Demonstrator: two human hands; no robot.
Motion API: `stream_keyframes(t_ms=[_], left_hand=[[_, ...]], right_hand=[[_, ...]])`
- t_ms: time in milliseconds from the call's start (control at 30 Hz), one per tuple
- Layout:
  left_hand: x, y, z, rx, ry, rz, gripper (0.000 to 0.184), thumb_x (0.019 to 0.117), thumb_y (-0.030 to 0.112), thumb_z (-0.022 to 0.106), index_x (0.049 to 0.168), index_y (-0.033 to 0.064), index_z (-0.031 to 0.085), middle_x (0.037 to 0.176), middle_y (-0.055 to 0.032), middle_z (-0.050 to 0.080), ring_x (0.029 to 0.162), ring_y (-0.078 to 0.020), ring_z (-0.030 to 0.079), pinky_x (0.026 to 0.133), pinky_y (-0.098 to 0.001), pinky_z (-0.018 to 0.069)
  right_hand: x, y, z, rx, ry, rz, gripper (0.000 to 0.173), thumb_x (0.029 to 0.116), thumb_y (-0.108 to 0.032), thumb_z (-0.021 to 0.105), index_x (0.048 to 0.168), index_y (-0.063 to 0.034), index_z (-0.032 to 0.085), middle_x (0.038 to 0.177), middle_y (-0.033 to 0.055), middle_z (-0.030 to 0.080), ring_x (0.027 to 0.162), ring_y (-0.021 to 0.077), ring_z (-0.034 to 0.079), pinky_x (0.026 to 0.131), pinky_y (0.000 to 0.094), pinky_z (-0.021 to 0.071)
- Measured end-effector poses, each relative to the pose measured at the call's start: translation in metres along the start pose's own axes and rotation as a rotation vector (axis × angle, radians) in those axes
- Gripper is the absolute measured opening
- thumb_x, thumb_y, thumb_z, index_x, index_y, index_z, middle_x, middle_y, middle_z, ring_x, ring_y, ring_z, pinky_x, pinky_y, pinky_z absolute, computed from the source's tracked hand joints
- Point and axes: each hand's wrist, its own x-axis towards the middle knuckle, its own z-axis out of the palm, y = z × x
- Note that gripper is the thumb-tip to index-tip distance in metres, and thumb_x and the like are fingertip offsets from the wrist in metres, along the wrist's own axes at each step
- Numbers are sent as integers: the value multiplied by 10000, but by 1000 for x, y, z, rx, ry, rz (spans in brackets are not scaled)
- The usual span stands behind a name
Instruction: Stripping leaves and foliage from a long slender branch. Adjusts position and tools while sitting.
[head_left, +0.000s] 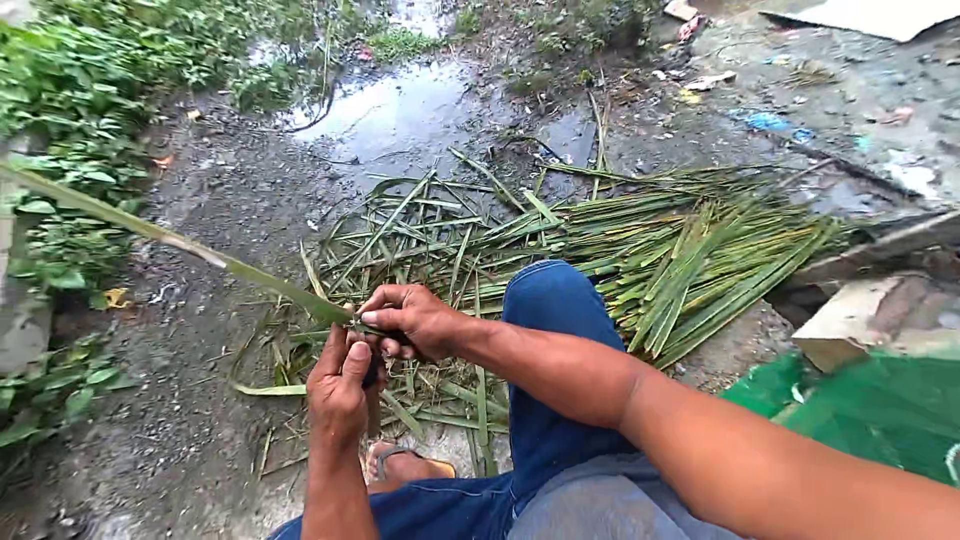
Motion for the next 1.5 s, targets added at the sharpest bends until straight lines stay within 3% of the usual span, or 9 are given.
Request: stream_keyframes(t_ms=[400,600,700,800,900,1067,1200,1367,1500], left_hand=[[-11,2,-15,476,-52,214,545,1049,370,533,1493,57,487,961,12,658,696,17,582,628,-182,531],[-9,28,-37,933,57,385,487,1055,319,521,1405,-16,570,1072,-241,669,890,-311,682,794,-484,570],[-9,44,-51,887,145,355,506,1069,286,493,1490,6,485,1099,-212,652,870,-199,639,801,-342,542],[-19,43,-33,867,31,302,520,1064,320,489,1488,21,482,1184,-204,666,934,-230,685,833,-411,583],[-13,31,-28,803,-23,348,486,1067,366,504,1400,19,574,1073,-152,675,870,-174,663,784,-358,573],[18,58,-71,708,260,277,520,1072,281,464,1510,0,455,1067,-116,683,732,-70,604,661,-282,540],[34,66,-118,330,449,368,493,1093,220,456,1532,22,352,908,74,622,674,-30,612,604,-222,563],[25,51,-130,195,469,302,600,1052,162,527,1585,58,271,971,59,633,711,-60,641,638,-259,594],[22,50,-117,436,456,311,594,1048,188,536,1586,56,321,1041,-37,678,757,-62,651,683,-270,584]], right_hand=[[-18,-3,-9,-54,-140,28,147,1095,-140,421,1067,-76,550,733,50,610,432,47,456,387,178,391],[-27,-8,-7,96,-282,89,144,1060,-58,393,1080,-76,535,691,20,608,435,42,475,389,168,397],[-35,-5,-8,16,-312,77,133,1053,-68,440,1072,-57,571,701,25,637,440,44,495,392,177,414],[-33,-9,-13,-28,-286,55,132,1054,-72,440,1074,-58,569,713,33,641,445,47,501,394,176,416],[-29,-9,-15,-31,-273,30,106,1052,-71,452,1031,-67,556,710,40,646,445,45,503,397,171,409],[-36,-10,-21,-349,-305,-101,134,1042,-107,498,1074,-46,613,752,37,665,468,51,516,410,195,432],[-37,0,-35,-595,-326,-148,168,1036,-119,524,1100,-29,651,761,47,681,515,74,576,474,232,509],[-22,11,-59,-752,-274,43,165,1055,-124,509,1122,-35,631,850,47,708,598,81,630,586,247,559],[6,10,-59,-728,-257,63,366,1093,-215,427,1348,12,558,1197,145,695,968,197,719,897,396,601]])
